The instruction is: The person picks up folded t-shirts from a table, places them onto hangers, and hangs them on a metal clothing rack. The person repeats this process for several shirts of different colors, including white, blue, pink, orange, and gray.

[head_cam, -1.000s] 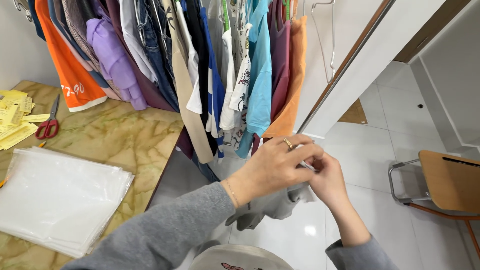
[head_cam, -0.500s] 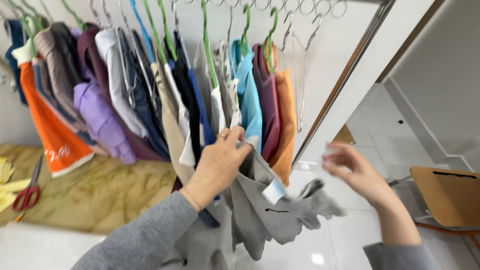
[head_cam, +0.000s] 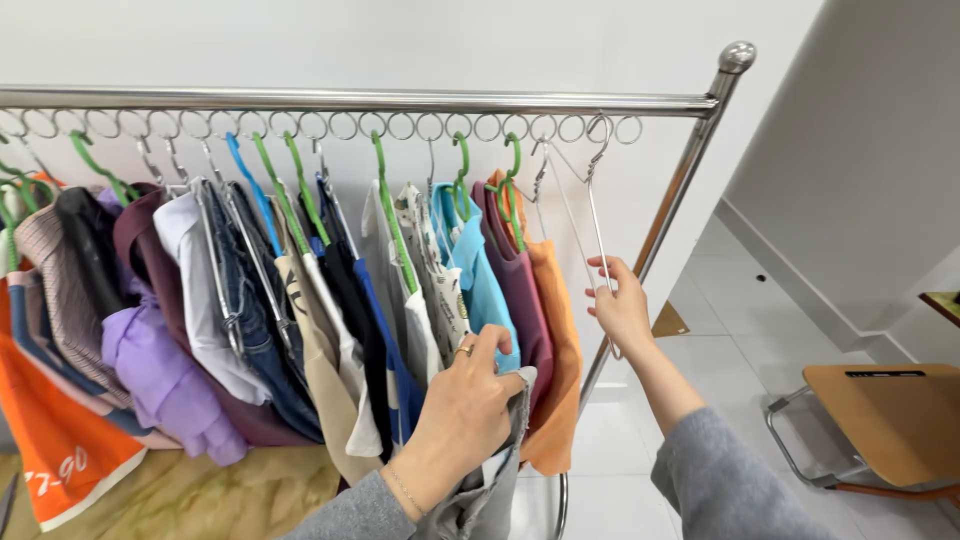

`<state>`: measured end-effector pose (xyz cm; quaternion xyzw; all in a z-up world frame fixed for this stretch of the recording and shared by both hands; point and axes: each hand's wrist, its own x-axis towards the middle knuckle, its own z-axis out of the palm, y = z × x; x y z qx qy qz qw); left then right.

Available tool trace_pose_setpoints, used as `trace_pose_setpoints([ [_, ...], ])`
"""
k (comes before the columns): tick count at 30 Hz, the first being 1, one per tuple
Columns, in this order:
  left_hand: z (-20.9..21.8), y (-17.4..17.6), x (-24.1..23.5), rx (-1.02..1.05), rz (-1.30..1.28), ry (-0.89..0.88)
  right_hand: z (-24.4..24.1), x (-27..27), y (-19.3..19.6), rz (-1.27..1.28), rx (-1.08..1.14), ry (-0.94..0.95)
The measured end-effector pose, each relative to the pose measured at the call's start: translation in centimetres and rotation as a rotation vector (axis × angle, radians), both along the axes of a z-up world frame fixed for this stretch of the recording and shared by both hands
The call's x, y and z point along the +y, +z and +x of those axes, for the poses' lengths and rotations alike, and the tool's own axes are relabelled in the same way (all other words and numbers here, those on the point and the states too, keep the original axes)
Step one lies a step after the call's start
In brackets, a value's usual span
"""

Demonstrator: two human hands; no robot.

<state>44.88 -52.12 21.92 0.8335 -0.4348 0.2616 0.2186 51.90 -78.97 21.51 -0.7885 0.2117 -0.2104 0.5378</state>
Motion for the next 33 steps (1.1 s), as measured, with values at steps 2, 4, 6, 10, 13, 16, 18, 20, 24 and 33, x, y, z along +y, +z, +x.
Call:
trace_pose_setpoints([
  [2, -0.1, -0.8, -0.6, 0.045, 0.007, 0.029, -2.6, 0.0, 0.3, 0.020, 0.028, 0.033],
  [4, -0.5, -1.2, -1.4, 0.050, -0.015, -0.006, -6.3, -0.6, -0.4, 0.089, 0.020, 0.056],
  [6, -1.2, -2.0, -2.3, 0.062, -0.035, -0.038, -11.3, -1.4, -0.9, 0.161, 0.017, 0.080],
  [10, -2.9, -4.7, -3.9, 0.215, -0.059, -0.049, -24.1, -4.6, -3.6, 0.290, 0.272, 0.121],
  [13, -2.9, -9.0, -5.1, 0.370, -0.039, -0.073, -34.8, -9.0, -9.3, 0.386, 0.316, 0.131],
  [16, -2.1, -13.5, -7.1, 0.511, 0.040, -0.026, -45.1, -12.4, -15.0, 0.492, 0.286, -0.001],
  [18, -1.3, -16.3, -8.8, 0.595, 0.096, -0.005, -51.4, -14.1, -18.1, 0.547, 0.252, -0.145],
  [20, -0.2, -18.9, -11.1, 0.827, 0.093, 0.066, -57.2, -16.2, -20.5, 0.479, 0.159, 0.043],
  [24, -3.1, -17.5, -15.2, 0.865, 0.245, 0.171, -61.2, -15.5, -20.2, 0.299, 0.307, 0.012],
  [33, -20.1, -11.8, -22.0, 0.403, 0.122, -0.352, -54.3, -9.2, -20.5, 0.574, 0.201, 0.124],
])
